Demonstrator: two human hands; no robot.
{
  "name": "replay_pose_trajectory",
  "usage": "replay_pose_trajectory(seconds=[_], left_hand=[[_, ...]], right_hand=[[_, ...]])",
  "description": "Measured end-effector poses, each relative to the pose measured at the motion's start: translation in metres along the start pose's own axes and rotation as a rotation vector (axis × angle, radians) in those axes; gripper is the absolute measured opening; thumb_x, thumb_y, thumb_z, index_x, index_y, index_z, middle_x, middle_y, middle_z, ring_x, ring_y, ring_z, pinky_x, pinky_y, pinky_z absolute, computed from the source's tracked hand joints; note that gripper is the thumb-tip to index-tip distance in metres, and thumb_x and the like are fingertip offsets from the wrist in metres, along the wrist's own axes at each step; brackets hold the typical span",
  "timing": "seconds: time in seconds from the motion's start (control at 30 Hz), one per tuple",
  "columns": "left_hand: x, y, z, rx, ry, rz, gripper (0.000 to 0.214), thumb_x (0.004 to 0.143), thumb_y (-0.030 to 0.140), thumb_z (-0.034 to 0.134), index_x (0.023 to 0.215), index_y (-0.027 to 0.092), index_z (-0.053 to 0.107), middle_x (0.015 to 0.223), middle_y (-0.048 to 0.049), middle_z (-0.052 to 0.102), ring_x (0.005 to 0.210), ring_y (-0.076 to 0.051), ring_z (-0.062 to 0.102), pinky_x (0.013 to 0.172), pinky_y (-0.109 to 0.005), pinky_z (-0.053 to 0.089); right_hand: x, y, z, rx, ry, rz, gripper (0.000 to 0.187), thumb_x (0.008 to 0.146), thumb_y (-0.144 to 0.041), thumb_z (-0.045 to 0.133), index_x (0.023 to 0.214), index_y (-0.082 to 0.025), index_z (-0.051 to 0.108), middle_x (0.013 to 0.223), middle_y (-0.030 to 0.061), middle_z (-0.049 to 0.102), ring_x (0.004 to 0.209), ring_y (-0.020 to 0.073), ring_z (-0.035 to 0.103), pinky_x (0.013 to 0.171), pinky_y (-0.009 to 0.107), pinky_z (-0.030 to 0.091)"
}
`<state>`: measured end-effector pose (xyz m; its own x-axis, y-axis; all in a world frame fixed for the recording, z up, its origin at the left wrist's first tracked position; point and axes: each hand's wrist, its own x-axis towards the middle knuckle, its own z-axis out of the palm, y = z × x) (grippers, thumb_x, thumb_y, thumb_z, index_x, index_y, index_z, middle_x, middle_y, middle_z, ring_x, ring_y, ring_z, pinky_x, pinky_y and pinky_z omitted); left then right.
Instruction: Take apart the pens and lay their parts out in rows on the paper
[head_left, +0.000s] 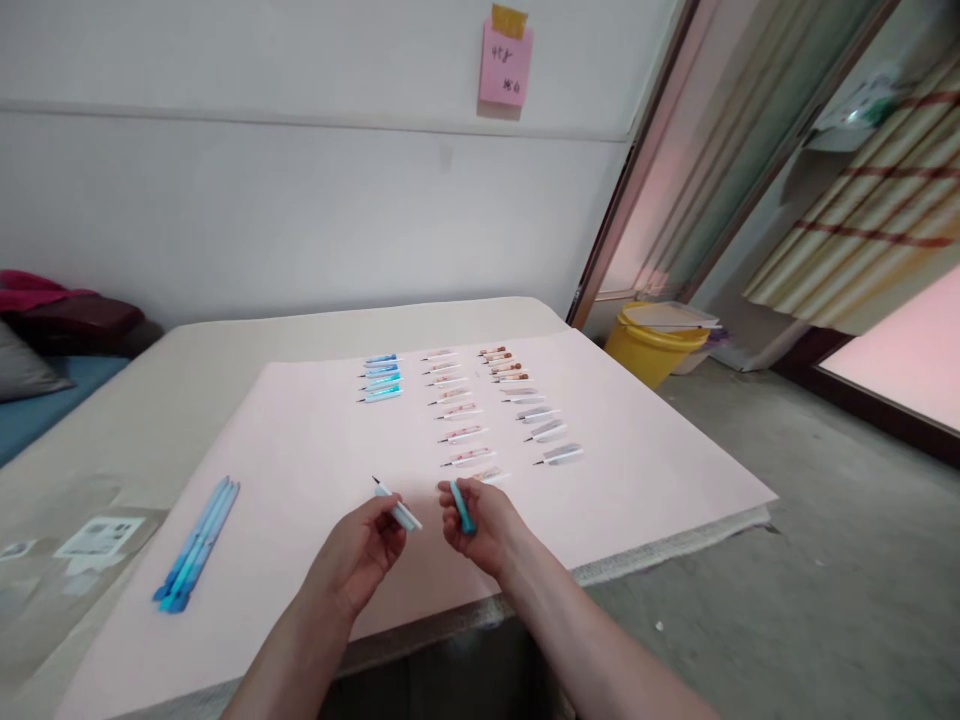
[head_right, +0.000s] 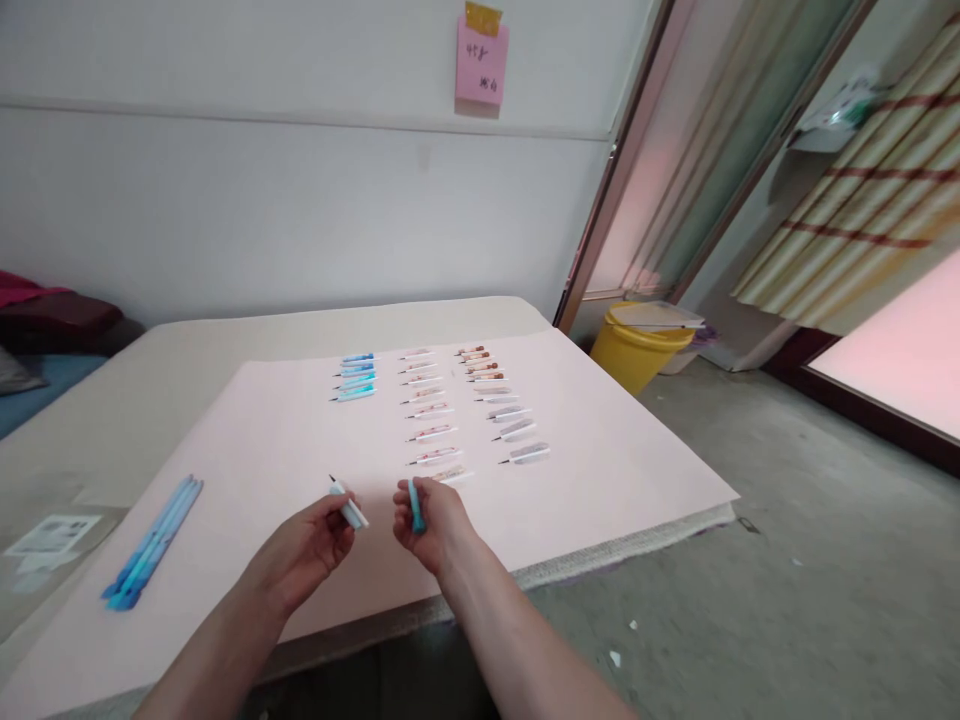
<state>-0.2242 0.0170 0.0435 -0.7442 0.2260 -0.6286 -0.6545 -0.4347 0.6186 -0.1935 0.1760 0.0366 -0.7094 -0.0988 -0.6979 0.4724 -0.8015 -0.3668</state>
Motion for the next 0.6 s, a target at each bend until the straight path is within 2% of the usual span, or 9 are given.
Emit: replay_pose_trajectory(seconds=[0.1, 0.23, 0.33, 0.43, 0.6], left_hand=[[-0.002, -0.002, 0.002, 0.036, -0.012, -0.022, 0.009, 0.068, 0.008, 0.063, 0.075, 0.013, 0.058, 0.064, -0.0012, 0.059, 0.051, -0.008, 0.055, 0.044, -0.017, 0.047], [-0.007, -0.007, 0.005, 0.128, -0.053, -0.074, 0.008, 0.068, 0.012, 0.063, 0.074, 0.013, 0.059, 0.062, -0.0016, 0.059, 0.051, -0.008, 0.055, 0.046, -0.019, 0.046], [-0.011, -0.011, 0.008, 0.204, -0.105, -0.087, 0.013, 0.068, 0.015, 0.064, 0.079, 0.012, 0.061, 0.066, -0.0026, 0.061, 0.053, -0.008, 0.055, 0.047, -0.018, 0.046], [-0.011, -0.013, 0.009, 0.245, -0.113, -0.078, 0.017, 0.068, 0.017, 0.065, 0.083, 0.013, 0.061, 0.067, -0.0019, 0.060, 0.054, -0.007, 0.055, 0.047, -0.017, 0.044], [0.000, -0.018, 0.005, 0.250, -0.092, -0.066, 0.016, 0.068, 0.017, 0.064, 0.083, 0.014, 0.061, 0.068, -0.0022, 0.061, 0.055, -0.008, 0.055, 0.049, -0.018, 0.044]], right_hand=[[0.000, -0.001, -0.001, 0.027, -0.035, -0.015, 0.012, 0.079, -0.021, 0.050, 0.085, -0.013, 0.056, 0.068, 0.0024, 0.061, 0.052, 0.0091, 0.055, 0.056, 0.022, 0.046], [-0.002, 0.007, 0.002, 0.020, -0.122, -0.094, 0.018, 0.073, -0.017, 0.059, 0.091, -0.011, 0.058, 0.073, 0.0067, 0.064, 0.063, 0.0141, 0.061, 0.067, 0.027, 0.048], [-0.001, 0.013, 0.005, -0.021, -0.154, -0.190, 0.026, 0.069, -0.008, 0.059, 0.094, -0.011, 0.057, 0.072, 0.0073, 0.065, 0.065, 0.0152, 0.062, 0.069, 0.028, 0.048], [0.001, 0.018, 0.007, -0.037, -0.151, -0.223, 0.032, 0.065, -0.006, 0.059, 0.096, -0.011, 0.057, 0.075, 0.0070, 0.065, 0.068, 0.0157, 0.062, 0.070, 0.028, 0.047], [0.008, 0.027, 0.007, -0.070, -0.193, -0.286, 0.026, 0.055, -0.003, 0.060, 0.080, -0.011, 0.060, 0.072, 0.0035, 0.063, 0.068, 0.0134, 0.059, 0.065, 0.024, 0.045]])
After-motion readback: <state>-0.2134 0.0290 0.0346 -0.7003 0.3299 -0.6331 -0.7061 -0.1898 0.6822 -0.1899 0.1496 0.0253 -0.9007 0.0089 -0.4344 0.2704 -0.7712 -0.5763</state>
